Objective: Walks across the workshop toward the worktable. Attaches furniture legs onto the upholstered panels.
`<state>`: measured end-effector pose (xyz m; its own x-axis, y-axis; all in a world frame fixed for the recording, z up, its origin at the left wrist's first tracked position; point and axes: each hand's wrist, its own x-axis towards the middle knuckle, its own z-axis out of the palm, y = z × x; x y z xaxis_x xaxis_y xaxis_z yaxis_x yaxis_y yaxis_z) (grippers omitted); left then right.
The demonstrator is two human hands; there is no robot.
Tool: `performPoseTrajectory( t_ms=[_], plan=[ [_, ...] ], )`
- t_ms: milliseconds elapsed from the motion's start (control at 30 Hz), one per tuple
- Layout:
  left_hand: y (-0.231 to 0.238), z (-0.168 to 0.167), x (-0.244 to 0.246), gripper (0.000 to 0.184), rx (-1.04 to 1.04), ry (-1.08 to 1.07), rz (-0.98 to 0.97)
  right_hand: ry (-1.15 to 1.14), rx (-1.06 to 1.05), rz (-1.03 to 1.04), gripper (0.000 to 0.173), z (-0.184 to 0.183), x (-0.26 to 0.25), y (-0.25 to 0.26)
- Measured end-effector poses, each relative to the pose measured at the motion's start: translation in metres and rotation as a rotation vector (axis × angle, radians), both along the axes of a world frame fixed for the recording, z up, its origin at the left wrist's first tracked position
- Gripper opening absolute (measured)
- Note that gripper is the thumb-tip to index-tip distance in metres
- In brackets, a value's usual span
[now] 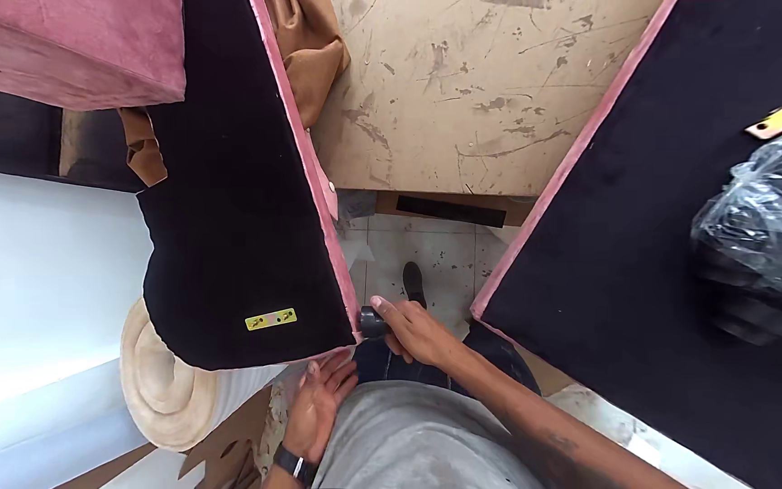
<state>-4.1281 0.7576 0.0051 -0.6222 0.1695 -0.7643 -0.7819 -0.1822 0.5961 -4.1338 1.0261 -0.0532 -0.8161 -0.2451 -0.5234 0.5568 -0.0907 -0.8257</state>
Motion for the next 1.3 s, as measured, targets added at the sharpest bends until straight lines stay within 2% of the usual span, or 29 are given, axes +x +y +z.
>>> performPoseTrajectory(
  t_ms=[33, 100, 133, 167, 200, 233, 267, 333, 367, 433, 500, 567, 600, 667, 700, 767, 833, 900, 967, 1000, 1067, 1133, 1200, 1233, 1300],
  plan=[
    [0.010, -0.007, -0.005, 0.073, 0.053, 0.006, 0.123, -0.004, 0.008, 0.014, 0.077, 0.000, 0.001, 0.000],
    [0.033, -0.014, -0.012, 0.062, 0.111, 0.060, 0.341, 0.079, 0.004, -0.053, 0.060, 0.003, 0.009, 0.005],
    [0.042, -0.016, -0.014, 0.055, 0.105, 0.083, 0.388, 0.146, -0.031, -0.075, 0.057, 0.003, 0.012, 0.009],
    [0.046, -0.019, -0.016, 0.053, 0.117, 0.095, 0.425, 0.214, -0.040, -0.101, 0.061, 0.002, 0.013, 0.010],
    [0.046, -0.021, -0.017, 0.053, 0.125, 0.103, 0.448, 0.239, -0.026, -0.132, 0.055, 0.000, 0.014, 0.006],
    [0.045, -0.022, -0.016, 0.055, 0.124, 0.109, 0.455, 0.207, -0.008, -0.153, 0.043, -0.001, 0.013, 0.001],
    [0.044, -0.024, -0.015, 0.057, 0.122, 0.117, 0.455, 0.129, 0.015, -0.149, 0.042, 0.000, 0.008, -0.002],
    [0.045, -0.025, -0.014, 0.060, 0.114, 0.127, 0.464, 0.007, 0.076, -0.050, 0.074, 0.001, -0.003, -0.006],
    [0.045, -0.024, -0.015, 0.061, 0.118, 0.131, 0.472, 0.010, 0.107, -0.022, 0.079, 0.002, -0.005, -0.004],
    [0.044, -0.023, -0.016, 0.058, 0.128, 0.129, 0.477, 0.134, 0.096, -0.052, 0.062, 0.005, 0.002, 0.004],
    [0.045, -0.024, -0.016, 0.056, 0.136, 0.124, 0.477, 0.249, -0.007, -0.073, 0.061, 0.004, 0.008, 0.009],
    [0.043, -0.025, -0.017, 0.052, 0.126, 0.124, 0.478, 0.160, -0.037, -0.090, 0.043, 0.004, 0.005, 0.001],
    [0.042, -0.026, -0.017, 0.052, 0.116, 0.126, 0.479, 0.065, -0.064, -0.081, 0.044, 0.004, 0.000, -0.004],
    [0.042, -0.027, -0.017, 0.054, 0.097, 0.131, 0.477, -0.047, -0.063, -0.025, 0.071, 0.004, -0.009, -0.011],
    [0.042, -0.026, -0.017, 0.055, 0.093, 0.131, 0.472, -0.036, -0.043, -0.021, 0.072, 0.005, -0.008, -0.011],
    [0.042, -0.025, -0.018, 0.059, 0.098, 0.125, 0.459, 0.104, -0.008, -0.043, 0.057, 0.006, 0.003, -0.004],
    [0.044, -0.026, -0.020, 0.059, 0.096, 0.120, 0.459, 0.233, -0.038, -0.097, 0.058, 0.003, 0.008, 0.000],
    [0.041, -0.024, -0.019, 0.055, 0.084, 0.113, 0.465, 0.135, -0.035, -0.110, 0.040, 0.003, 0.005, -0.007],
    [0.042, -0.025, -0.020, 0.054, 0.077, 0.112, 0.468, -0.011, -0.015, -0.005, 0.063, 0.005, -0.008, -0.010],
    [0.042, -0.024, -0.019, 0.054, 0.072, 0.111, 0.470, -0.021, 0.005, 0.042, 0.069, 0.007, -0.009, -0.008],
    [0.044, -0.021, -0.020, 0.056, 0.069, 0.111, 0.463, 0.087, 0.036, 0.036, 0.057, 0.013, -0.004, 0.001],
    [0.047, -0.021, -0.022, 0.058, 0.073, 0.110, 0.456, 0.217, -0.019, -0.061, 0.060, 0.011, 0.004, 0.005],
    [0.046, -0.020, -0.021, 0.057, 0.070, 0.119, 0.456, 0.116, -0.094, -0.118, 0.040, 0.009, 0.001, -0.002],
    [0.046, -0.020, -0.020, 0.055, 0.060, 0.124, 0.461, 0.012, -0.151, -0.091, 0.044, 0.009, -0.004, -0.006],
    [0.047, -0.018, -0.020, 0.056, 0.046, 0.129, 0.465, -0.085, -0.218, -0.011, 0.071, 0.008, -0.011, -0.010]
  ],
)
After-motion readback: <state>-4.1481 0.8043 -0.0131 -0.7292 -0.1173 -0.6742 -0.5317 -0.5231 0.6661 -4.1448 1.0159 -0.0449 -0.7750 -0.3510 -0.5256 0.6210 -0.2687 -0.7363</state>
